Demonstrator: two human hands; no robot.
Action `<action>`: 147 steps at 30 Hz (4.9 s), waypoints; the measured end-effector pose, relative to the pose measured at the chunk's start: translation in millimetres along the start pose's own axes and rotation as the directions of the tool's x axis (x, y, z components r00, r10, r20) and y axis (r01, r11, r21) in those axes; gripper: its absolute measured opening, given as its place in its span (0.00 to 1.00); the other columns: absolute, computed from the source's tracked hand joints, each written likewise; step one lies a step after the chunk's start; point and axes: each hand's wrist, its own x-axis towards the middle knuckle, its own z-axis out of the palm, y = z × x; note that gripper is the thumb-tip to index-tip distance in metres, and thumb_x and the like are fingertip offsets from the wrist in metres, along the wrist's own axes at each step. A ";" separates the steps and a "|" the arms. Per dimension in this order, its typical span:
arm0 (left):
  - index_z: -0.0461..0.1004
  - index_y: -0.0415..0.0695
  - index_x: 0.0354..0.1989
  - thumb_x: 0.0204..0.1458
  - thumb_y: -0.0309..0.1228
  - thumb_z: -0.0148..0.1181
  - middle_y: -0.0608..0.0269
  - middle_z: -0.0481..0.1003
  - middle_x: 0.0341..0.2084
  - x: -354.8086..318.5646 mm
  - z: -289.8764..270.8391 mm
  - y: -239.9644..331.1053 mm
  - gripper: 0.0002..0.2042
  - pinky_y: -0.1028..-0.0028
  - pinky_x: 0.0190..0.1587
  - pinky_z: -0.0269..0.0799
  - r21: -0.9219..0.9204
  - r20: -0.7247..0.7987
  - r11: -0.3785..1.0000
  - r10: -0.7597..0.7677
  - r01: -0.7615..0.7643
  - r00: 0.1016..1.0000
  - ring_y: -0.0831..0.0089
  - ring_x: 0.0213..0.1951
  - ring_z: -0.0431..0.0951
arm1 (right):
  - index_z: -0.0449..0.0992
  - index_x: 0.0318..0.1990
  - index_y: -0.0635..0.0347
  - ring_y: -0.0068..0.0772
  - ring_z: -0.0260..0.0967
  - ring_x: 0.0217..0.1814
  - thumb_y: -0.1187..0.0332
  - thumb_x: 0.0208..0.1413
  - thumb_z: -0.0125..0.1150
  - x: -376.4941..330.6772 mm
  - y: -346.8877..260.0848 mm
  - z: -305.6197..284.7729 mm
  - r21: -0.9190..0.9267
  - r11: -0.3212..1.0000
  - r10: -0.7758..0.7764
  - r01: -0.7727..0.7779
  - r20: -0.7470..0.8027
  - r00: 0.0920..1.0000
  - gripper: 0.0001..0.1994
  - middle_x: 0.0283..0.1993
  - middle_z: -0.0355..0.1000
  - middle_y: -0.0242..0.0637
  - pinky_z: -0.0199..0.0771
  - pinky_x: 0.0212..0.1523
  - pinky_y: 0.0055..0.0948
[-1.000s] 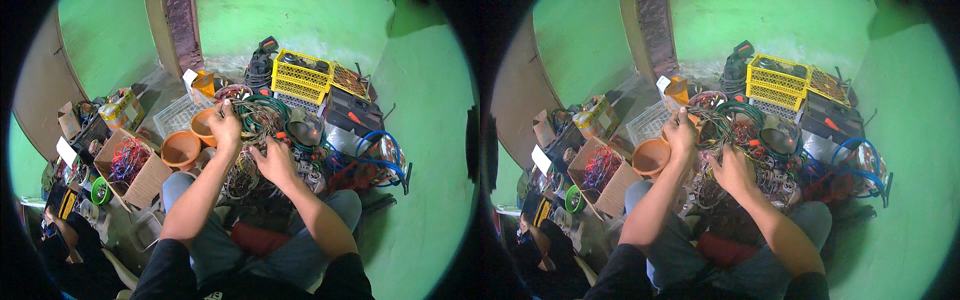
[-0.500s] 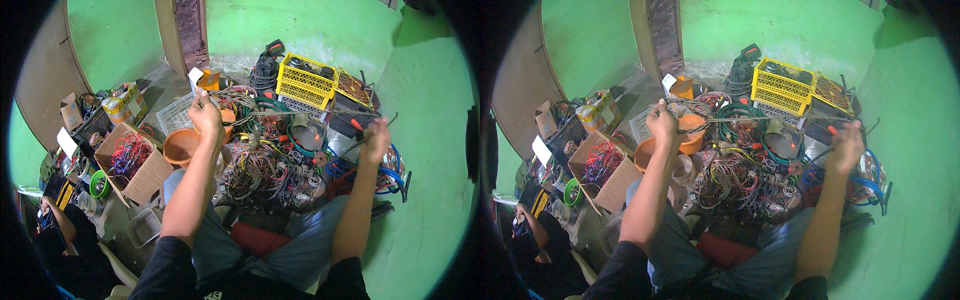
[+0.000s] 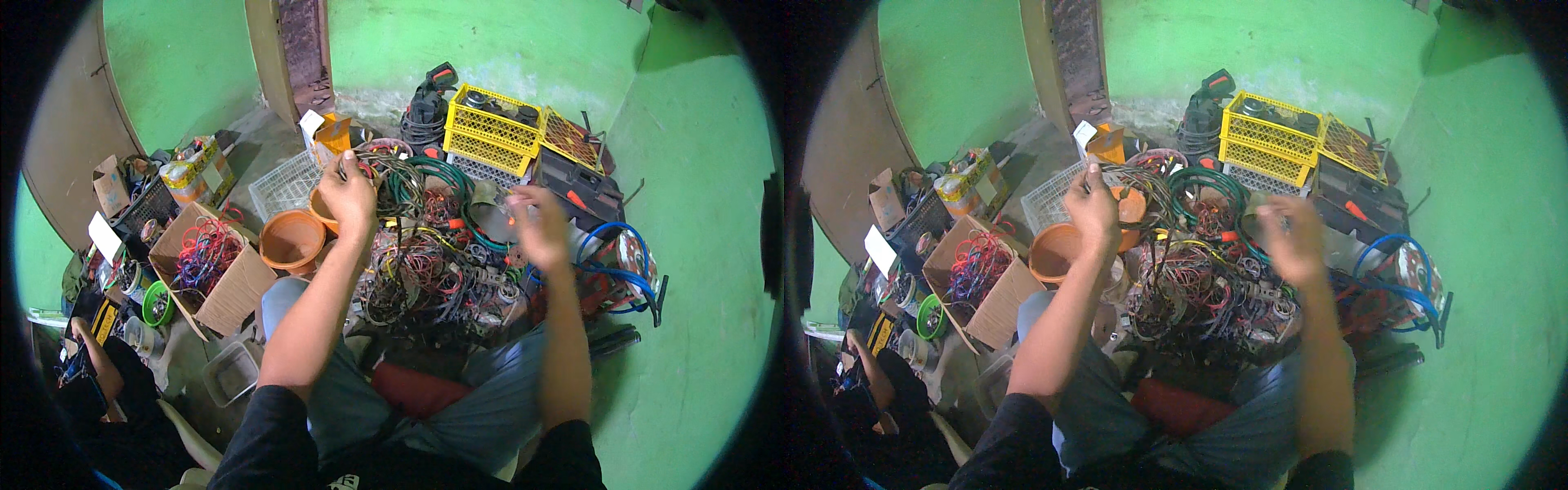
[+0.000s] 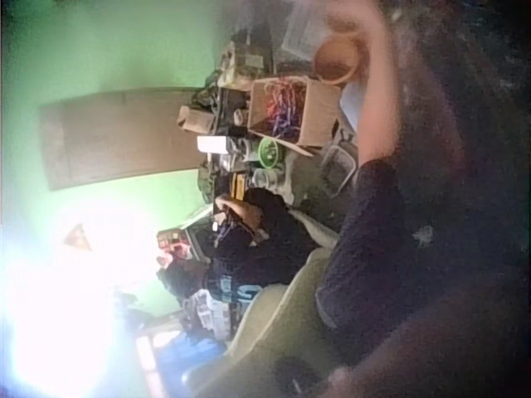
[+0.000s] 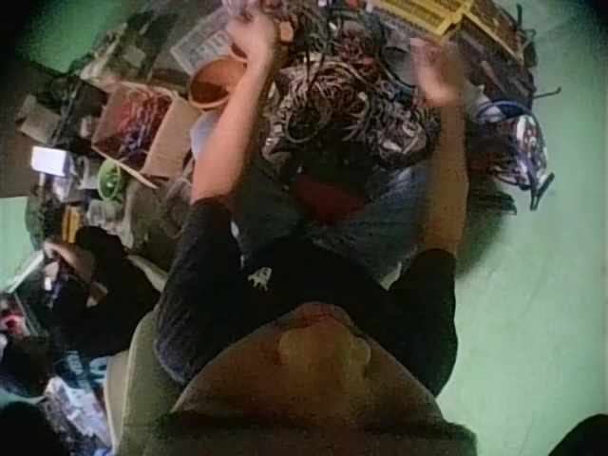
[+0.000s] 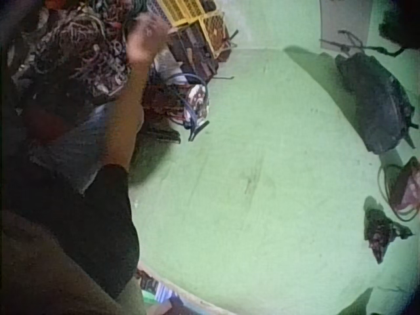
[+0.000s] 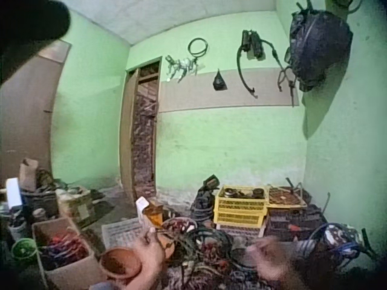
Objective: The person sits on the floor and sorts through a large pile of tangled electrical wires, picking up individual strands and separating them by hand. The person handles various colored wires and occasionally places them into nearby containers.
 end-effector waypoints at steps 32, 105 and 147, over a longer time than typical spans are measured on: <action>0.76 0.30 0.38 0.62 0.34 0.53 0.65 0.71 0.20 34.5 -1.9 -27.1 0.15 0.73 0.29 0.65 -0.154 -0.078 0.985 -0.096 0.083 0.992 0.78 0.24 0.67 | 0.73 0.54 0.68 0.44 0.72 0.55 0.62 0.57 0.61 -4.0 123.0 -87.1 -0.318 0.882 0.277 -0.347 -0.247 0.929 0.22 0.51 0.74 0.54 0.66 0.58 0.35; 0.72 0.38 0.32 0.64 0.34 0.47 0.74 0.62 0.14 -50.8 12.2 -12.3 0.13 0.79 0.16 0.50 -0.047 0.597 0.969 -0.169 0.244 0.784 0.85 0.14 0.57 | 0.72 0.49 0.67 0.59 0.72 0.46 0.77 0.53 0.60 -29.1 -69.2 46.8 0.121 0.986 -0.127 0.118 0.068 0.990 0.15 0.45 0.73 0.55 0.73 0.44 0.44; 0.78 0.39 0.47 0.55 0.30 0.61 0.57 0.80 0.39 -22.0 -10.6 18.2 0.13 0.71 0.45 0.73 -0.067 0.977 0.955 0.121 -0.289 0.176 0.74 0.40 0.78 | 0.79 0.38 0.63 0.46 0.75 0.39 0.74 0.52 0.63 -6.6 -43.3 -15.4 0.143 0.980 -0.159 0.136 0.163 0.974 0.06 0.36 0.77 0.44 0.72 0.40 0.34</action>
